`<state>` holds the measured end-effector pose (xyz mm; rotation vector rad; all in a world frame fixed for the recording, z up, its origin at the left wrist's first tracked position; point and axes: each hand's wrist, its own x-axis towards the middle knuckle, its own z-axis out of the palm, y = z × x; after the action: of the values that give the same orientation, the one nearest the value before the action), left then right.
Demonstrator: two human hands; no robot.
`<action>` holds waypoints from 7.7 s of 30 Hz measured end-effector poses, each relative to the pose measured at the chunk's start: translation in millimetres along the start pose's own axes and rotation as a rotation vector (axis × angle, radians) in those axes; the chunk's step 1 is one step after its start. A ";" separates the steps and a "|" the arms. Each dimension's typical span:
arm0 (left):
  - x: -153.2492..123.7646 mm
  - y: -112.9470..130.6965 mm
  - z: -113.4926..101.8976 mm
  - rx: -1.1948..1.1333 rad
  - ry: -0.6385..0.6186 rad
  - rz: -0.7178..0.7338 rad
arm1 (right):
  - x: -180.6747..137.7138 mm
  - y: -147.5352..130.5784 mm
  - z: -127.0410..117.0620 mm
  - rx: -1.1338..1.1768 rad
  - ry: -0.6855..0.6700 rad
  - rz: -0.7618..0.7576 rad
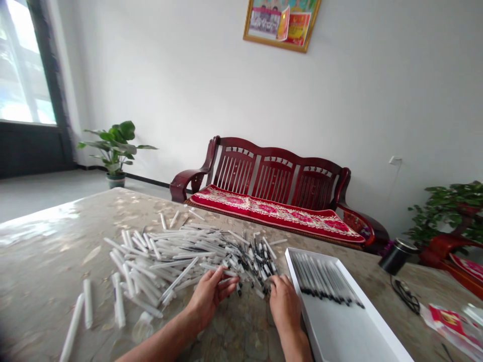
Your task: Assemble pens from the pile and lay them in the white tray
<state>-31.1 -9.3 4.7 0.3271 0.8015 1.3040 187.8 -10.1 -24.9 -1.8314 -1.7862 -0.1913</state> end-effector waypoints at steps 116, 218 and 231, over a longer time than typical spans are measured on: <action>5.2 -17.8 -7.3 0.273 -0.177 0.075 | -21.8 -70.1 11.4 0.812 -0.032 0.007; 4.4 2.7 -13.3 1.495 -0.152 0.564 | 1.9 -9.4 24.8 -0.054 0.112 -0.071; 1.3 8.0 -12.2 1.673 -0.130 0.674 | 0.7 -29.4 8.4 0.331 0.263 -0.299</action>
<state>-45.2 -8.6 0.9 2.1077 1.6035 0.8484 157.4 -7.0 -22.9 -1.2469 -1.7726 -0.2239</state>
